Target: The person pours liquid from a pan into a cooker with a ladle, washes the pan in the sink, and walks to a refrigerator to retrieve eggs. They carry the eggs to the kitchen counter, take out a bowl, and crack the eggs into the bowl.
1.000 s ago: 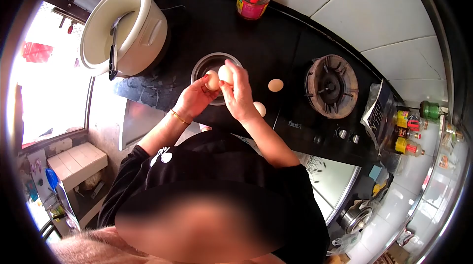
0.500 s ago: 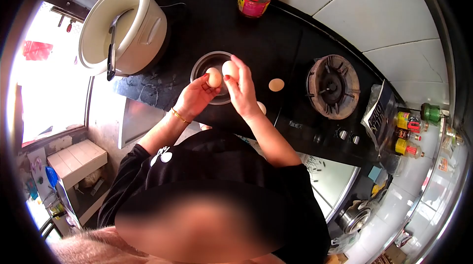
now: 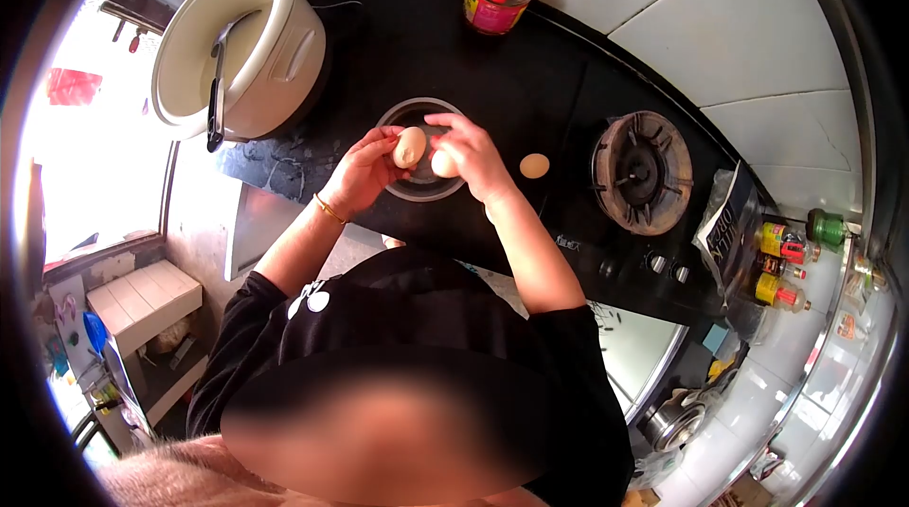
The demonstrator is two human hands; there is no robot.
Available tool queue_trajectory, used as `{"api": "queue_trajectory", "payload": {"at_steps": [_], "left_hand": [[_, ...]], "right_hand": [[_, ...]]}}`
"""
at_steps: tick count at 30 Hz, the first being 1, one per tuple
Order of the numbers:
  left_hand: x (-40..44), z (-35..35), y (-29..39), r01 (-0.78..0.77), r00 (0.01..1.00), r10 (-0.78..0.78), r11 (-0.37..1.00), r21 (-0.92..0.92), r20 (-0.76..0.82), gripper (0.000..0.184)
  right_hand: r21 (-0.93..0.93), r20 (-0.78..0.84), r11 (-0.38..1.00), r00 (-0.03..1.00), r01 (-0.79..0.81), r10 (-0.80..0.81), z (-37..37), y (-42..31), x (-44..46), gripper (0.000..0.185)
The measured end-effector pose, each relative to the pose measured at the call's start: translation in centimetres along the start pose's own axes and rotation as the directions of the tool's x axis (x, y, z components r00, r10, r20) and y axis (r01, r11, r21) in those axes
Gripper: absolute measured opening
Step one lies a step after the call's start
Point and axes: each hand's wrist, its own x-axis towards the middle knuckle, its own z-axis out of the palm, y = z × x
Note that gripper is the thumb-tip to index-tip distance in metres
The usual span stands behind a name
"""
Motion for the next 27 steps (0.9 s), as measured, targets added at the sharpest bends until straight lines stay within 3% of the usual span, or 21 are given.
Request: {"api": "queue_trajectory", "payload": {"at_steps": [2, 5, 7, 9, 12, 18, 21, 24, 27], "left_hand": [[0.1, 0.2, 0.1, -0.026, 1.000, 0.026, 0.997, 0.074, -0.003, 0.029], [0.1, 0.9, 0.5, -0.025, 0.998, 0.039, 0.963, 0.270, -0.048, 0.034], [0.1, 0.8, 0.5, -0.107, 0.994, 0.105, 0.875, 0.472, 0.030, 0.040], [0.4, 0.6, -0.1, -0.246, 0.966, 0.237, 0.712, 0.658, 0.104, 0.050], [0.2, 0.7, -0.2, -0.265, 0.931, 0.340, 0.391, 0.881, 0.130, 0.049], [0.0, 1.8, -0.1, -0.313, 0.878, 0.427, 0.171, 0.934, 0.216, 0.046], [0.2, 1.9, -0.6, -0.315, 0.854, 0.463, 0.096, 0.944, 0.238, 0.045], [0.2, 1.8, -1.1, -0.288, 0.849, 0.483, 0.083, 0.954, 0.214, 0.044], [0.3, 1.7, -1.5, -0.256, 0.856, 0.481, 0.082, 0.963, 0.187, 0.043]], "right_hand": [[-0.230, 0.050, 0.969, 0.995, 0.091, -0.082, 0.8, 0.1, 0.0, 0.040], [-0.349, 0.101, 0.937, 0.995, 0.013, 0.024, 1.2, -0.8, -0.1, 0.043], [-0.421, 0.080, 0.907, 0.997, 0.031, 0.002, 1.1, -0.2, 0.3, 0.043], [-0.479, 0.072, 0.873, 0.995, 0.093, -0.066, 0.8, 1.1, 0.9, 0.042], [-0.545, 0.085, 0.821, 0.985, 0.172, -0.150, 0.8, 1.8, 0.9, 0.036], [-0.731, 0.099, 0.625, 0.949, 0.274, -0.299, 1.0, 2.9, 1.2, 0.039], [-0.747, 0.080, 0.624, 0.963, 0.229, -0.257, 1.2, 2.8, 1.3, 0.039], [-0.733, 0.053, 0.675, 0.996, 0.089, -0.074, 1.2, 2.1, 1.3, 0.038], [-0.718, 0.065, 0.689, 0.996, 0.093, -0.067, 1.0, 2.8, 1.4, 0.038]]}}
